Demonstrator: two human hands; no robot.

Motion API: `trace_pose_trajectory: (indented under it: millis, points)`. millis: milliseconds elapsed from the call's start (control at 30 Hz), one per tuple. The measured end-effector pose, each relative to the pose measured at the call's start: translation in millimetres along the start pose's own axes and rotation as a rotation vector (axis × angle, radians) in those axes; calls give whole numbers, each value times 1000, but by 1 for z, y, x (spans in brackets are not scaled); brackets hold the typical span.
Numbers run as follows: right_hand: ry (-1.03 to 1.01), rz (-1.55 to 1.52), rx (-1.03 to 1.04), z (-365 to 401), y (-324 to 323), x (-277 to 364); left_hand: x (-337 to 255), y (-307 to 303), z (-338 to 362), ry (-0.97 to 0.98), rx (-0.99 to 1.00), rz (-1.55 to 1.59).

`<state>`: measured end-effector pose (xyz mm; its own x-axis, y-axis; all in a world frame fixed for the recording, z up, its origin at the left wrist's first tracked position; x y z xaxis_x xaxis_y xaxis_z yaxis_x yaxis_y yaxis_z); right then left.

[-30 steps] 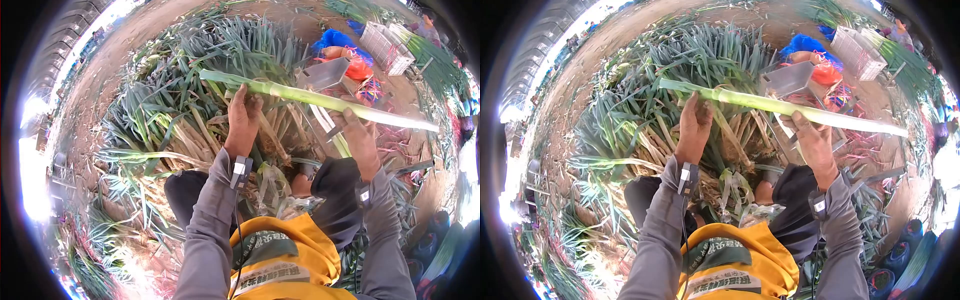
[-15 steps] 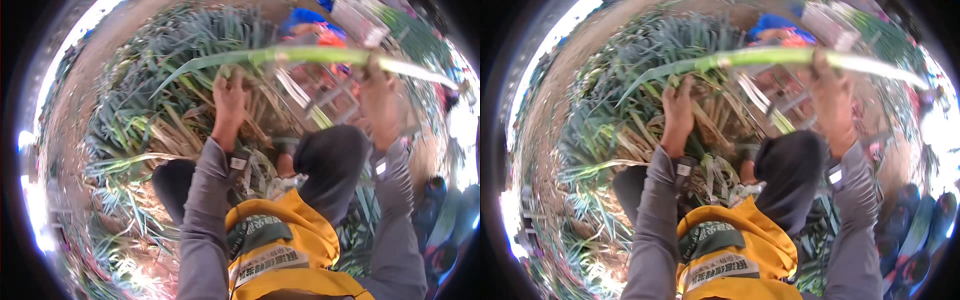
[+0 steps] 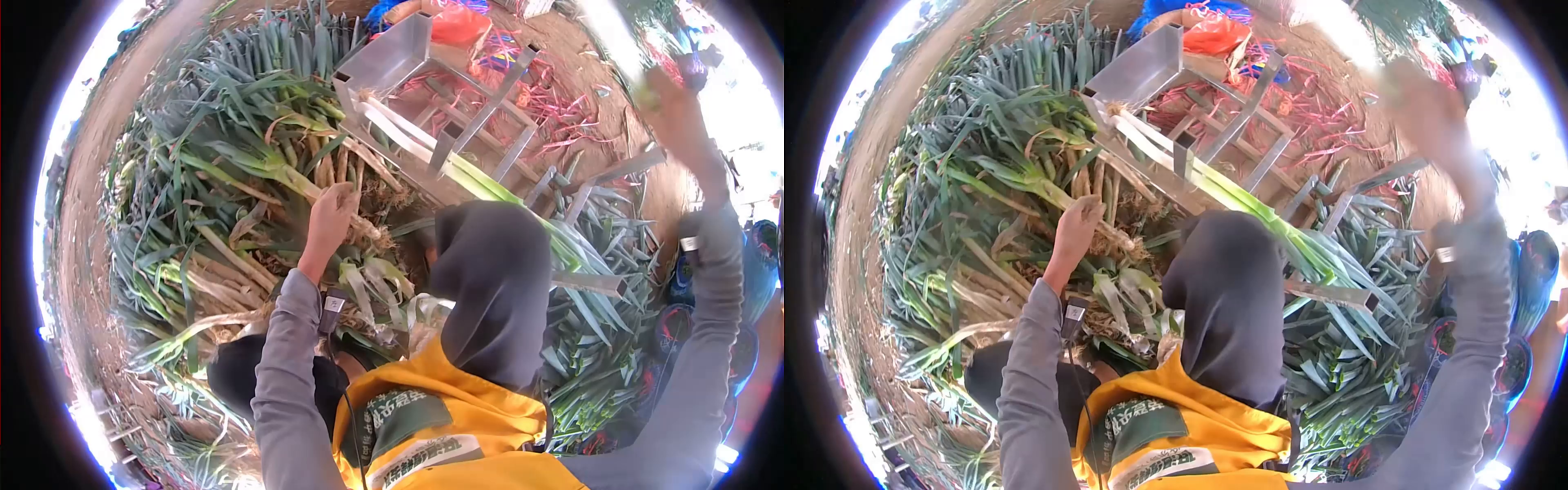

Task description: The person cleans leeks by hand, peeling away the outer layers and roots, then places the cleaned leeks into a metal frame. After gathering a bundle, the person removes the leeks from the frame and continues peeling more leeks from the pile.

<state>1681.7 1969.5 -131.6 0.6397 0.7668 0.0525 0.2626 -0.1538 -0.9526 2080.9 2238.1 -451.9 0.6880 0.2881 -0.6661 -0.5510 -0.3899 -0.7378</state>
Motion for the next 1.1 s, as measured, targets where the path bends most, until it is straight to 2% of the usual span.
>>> trace_pose_trajectory:
  millis: [33,67,100,167,233,267,333,367,433,467,500,600,633,700,800,933,1000,1100]
  points:
    - [-212,-4,100,5,40,14,-11,7,-13,1,13,-2]
    - [31,-60,326,3,85,17,-26,12,-26,44,15,-41]
    - [17,-11,353,5,131,26,-37,21,-40,87,17,-78]
    - [-126,14,564,15,221,39,-51,39,-67,214,-54,-130]
    - [-44,-35,817,14,285,50,-57,58,-95,253,-70,-122]
    - [-43,-41,826,13,311,49,-61,66,-107,248,-61,-123]
    - [-89,-268,691,7,345,56,-72,77,-129,289,-73,-132]
    - [-84,-278,707,8,359,56,-73,86,-139,279,-57,-131]
    - [-160,-391,672,9,373,65,-80,96,-157,368,-124,-194]
    - [-109,-385,730,10,377,65,-85,101,-165,451,-154,-222]
    - [-107,-388,741,11,375,64,-82,107,-174,444,-147,-219]
    - [-14,-680,613,10,366,56,-82,127,-189,558,-123,-325]
    - [-6,-686,629,13,370,55,-79,132,-192,549,-108,-320]
    - [4,-746,525,10,365,51,-78,137,-196,565,-113,-440]
    - [33,-790,454,7,361,53,-76,135,-200,568,-98,-462]
    - [94,-776,475,16,364,58,-71,134,-199,589,-140,-464]
    - [164,-946,473,26,371,57,-70,133,-195,561,-169,-440]
    - [145,-876,539,29,361,64,-73,134,-195,551,-202,-528]
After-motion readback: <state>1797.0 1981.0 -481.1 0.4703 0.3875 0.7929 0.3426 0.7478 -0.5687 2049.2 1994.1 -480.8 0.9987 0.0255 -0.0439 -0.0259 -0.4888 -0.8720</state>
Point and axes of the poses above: each hand's wrist, its own z-axis away from the middle knuckle, its own y-axis out of the palm, x = y × z, the point moved 8 cm from there along -z, towards the middle knuckle, and after that the axes turned 14 degrees about -z, right-handed, at the moved point
